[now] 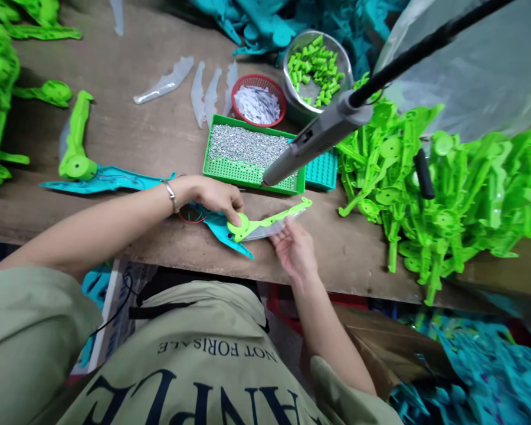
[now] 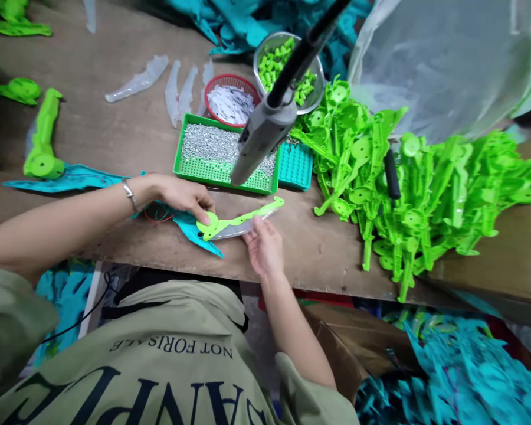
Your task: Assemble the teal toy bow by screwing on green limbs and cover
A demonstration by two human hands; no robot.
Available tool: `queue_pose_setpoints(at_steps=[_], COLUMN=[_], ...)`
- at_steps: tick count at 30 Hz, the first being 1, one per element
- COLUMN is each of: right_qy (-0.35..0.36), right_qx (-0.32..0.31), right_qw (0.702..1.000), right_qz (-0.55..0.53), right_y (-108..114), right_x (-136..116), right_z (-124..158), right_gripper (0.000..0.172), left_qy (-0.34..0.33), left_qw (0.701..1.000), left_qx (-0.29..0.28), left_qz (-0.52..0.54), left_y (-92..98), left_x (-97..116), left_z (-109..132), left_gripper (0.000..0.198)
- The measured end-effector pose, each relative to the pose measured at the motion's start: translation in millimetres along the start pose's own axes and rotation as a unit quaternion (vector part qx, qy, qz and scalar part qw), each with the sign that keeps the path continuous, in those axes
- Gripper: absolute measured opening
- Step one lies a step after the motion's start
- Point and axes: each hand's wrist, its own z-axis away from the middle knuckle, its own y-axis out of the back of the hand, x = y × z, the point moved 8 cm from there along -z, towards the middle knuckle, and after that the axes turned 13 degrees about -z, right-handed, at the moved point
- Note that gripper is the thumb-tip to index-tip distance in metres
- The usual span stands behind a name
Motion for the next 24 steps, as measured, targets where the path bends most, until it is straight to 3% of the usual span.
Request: queue_pose_setpoints(at_steps=[3,5,10,18,24], right_qy=[-0.109,-0.143,-0.120,-0.090,-0.089], right_qx=[-0.040,-0.044,-0.024,0.002,-0.008], right_qw=[0.993,0.987,0.991,0.993,0.992], right_qz=[0.035,0.050,0.061,0.076,0.085], right_y=[-18.9,-26.1,-29.4,-20.6,-23.6], right_x=[38.7,53.3,56.9,53.6,54.5], right_z=[21.1,28.8,25.4,25.0,25.9], right_gripper=[0.050,0.049,0.046,0.044,0.042], left_qy=[0.003,0.006,-0.008,-0.008,-0.010], left_qw=[0.999,0.998,0.996,0.990,0.996], left_qx=[0.005,0.011,0.050,0.091,0.068], left_qz=[0.049,0.063,0.079,0.107,0.048], left_y=[1.6,2.9,7.8,14.4,10.9], left_x=[-2.7,-2.0,4.8,7.6,10.6], left_z=[-4.4,-7.1,-9.8,-9.4,-4.3], left_gripper=[0.044,0.040,0.024,0.030,0.031])
